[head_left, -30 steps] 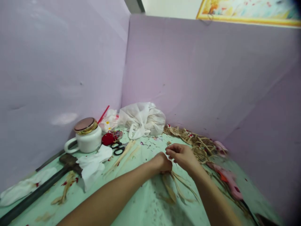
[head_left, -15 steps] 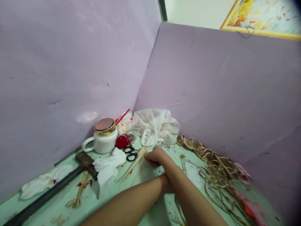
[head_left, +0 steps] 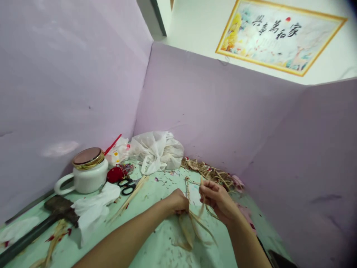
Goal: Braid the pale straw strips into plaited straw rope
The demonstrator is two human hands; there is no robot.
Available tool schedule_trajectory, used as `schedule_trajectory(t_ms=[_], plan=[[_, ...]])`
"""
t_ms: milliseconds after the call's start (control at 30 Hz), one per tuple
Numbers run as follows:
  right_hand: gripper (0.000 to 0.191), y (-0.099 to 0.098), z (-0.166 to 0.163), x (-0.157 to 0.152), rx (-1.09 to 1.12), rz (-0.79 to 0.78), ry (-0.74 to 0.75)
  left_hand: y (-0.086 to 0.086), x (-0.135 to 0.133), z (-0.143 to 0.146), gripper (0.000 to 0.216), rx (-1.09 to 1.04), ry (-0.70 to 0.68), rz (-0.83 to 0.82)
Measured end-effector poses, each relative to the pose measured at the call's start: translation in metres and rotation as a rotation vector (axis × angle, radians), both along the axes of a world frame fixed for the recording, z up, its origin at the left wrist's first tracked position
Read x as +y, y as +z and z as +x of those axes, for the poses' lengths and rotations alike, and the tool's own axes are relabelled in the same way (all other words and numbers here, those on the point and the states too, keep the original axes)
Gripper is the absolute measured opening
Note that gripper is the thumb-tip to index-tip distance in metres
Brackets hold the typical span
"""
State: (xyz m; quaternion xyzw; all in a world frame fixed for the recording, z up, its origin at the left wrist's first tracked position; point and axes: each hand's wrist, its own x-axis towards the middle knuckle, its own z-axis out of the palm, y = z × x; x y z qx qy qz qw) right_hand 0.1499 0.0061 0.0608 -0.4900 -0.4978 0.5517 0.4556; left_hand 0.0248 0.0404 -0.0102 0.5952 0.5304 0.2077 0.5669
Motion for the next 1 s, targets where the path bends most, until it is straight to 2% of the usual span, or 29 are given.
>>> schedule_trajectory(t_ms=[67,133,267,333,433,567,733,900,1000], plan=[[0.028,-0.014,0.027,-0.010,-0.053,-0.016,-0.054,0.000,-0.001,0.000,0.013,0.042,0.007,-0.006],[0.029,-0.030,0.041,-0.013,-0.120,-0.047,-0.128,0.002,-0.003,-0.001,0.013,0.047,0.006,0.004],[0.023,-0.056,0.035,-0.005,-0.146,-0.157,-0.227,0.005,-0.008,-0.004,0.011,-0.013,0.013,0.041],[0.017,-0.067,0.026,0.001,-0.153,-0.111,-0.237,0.005,-0.009,-0.004,0.010,-0.029,0.016,0.062],[0.011,-0.083,0.019,0.009,-0.291,0.019,-0.304,0.003,-0.009,-0.004,0.012,-0.033,0.004,0.093],[0.013,-0.101,0.022,0.015,-0.467,0.181,-0.319,0.000,-0.006,-0.006,0.010,-0.021,-0.017,0.080],[0.013,-0.107,0.020,0.018,-0.500,0.177,-0.267,-0.002,-0.003,-0.008,0.012,-0.040,-0.047,0.061],[0.022,-0.098,0.017,0.014,-0.250,0.053,-0.177,0.001,-0.004,-0.007,0.008,-0.048,-0.023,0.032],[0.023,-0.092,0.017,0.011,-0.203,0.033,-0.162,0.003,-0.004,-0.007,0.007,-0.062,-0.019,0.023]])
